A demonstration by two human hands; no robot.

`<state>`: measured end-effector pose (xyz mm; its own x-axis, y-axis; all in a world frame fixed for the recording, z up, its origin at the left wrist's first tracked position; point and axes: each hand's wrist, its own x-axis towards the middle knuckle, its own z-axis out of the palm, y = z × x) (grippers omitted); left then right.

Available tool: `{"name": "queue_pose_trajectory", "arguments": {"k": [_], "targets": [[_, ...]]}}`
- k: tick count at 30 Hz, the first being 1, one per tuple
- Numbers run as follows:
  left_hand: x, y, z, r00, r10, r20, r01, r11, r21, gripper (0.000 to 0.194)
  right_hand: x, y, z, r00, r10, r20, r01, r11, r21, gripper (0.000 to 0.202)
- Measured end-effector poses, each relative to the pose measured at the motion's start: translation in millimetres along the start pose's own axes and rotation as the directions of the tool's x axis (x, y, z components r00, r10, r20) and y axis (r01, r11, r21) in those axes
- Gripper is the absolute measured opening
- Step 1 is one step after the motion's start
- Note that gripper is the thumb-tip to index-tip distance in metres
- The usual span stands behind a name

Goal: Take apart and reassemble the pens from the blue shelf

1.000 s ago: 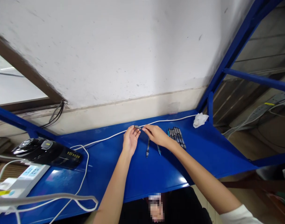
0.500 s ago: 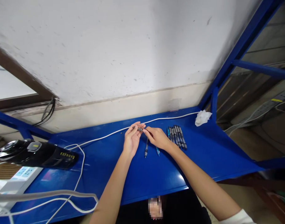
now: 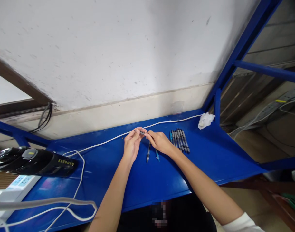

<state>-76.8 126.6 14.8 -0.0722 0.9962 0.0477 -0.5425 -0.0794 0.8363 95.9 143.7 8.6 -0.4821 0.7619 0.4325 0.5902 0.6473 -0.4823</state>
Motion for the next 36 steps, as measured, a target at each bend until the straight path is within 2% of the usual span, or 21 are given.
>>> {"name": "queue_pose_trajectory", "arguments": {"k": [6,14,17,22,24,27,30,36], "targets": [[-0.3,-0.8,0.6,0.996,0.063,-0.065,-0.058,0.996,0.071,0.022,0.1,0.4,4.7,1.000,-0.008,0.008,0.008,0.999,-0.034,0.034],[0.3,-3.9,-1.3,0.975,0.117,-0.187,-0.078,0.976,0.202,0.027,-1.3,2.1,5.5,0.999,-0.028,0.017,0.029,0.998,-0.058,0.036],[-1.4,-1.7,0.7,0.983,0.103,-0.150,-0.075,0.981,0.179,0.026,-1.4,1.8,3.9,0.999,-0.039,0.002,0.039,0.999,-0.028,0.034],[-4.4,0.9,7.2,1.000,0.027,0.011,-0.028,0.999,0.043,0.031,-0.5,2.2,0.1,0.999,-0.015,-0.045,0.017,0.999,0.042,0.030],[-4.2,-0.1,7.9,0.999,0.034,0.004,-0.034,0.998,0.045,0.030,-0.4,3.3,0.4,0.999,-0.005,-0.050,0.007,0.999,0.043,0.032],[-2.5,-2.5,6.1,0.995,0.064,-0.082,-0.057,0.994,0.091,0.023,-0.4,4.5,2.9,0.999,-0.005,-0.041,0.006,1.000,0.019,0.034],[-1.5,-3.9,3.7,0.988,0.083,-0.127,-0.069,0.992,0.108,0.024,-0.6,4.2,4.3,0.999,-0.018,-0.031,0.018,1.000,0.011,0.035],[-3.5,-2.1,5.5,0.999,0.034,-0.037,-0.031,0.997,0.077,0.031,-0.4,2.9,-1.1,0.999,-0.021,-0.049,0.023,0.999,0.049,0.031]]}}
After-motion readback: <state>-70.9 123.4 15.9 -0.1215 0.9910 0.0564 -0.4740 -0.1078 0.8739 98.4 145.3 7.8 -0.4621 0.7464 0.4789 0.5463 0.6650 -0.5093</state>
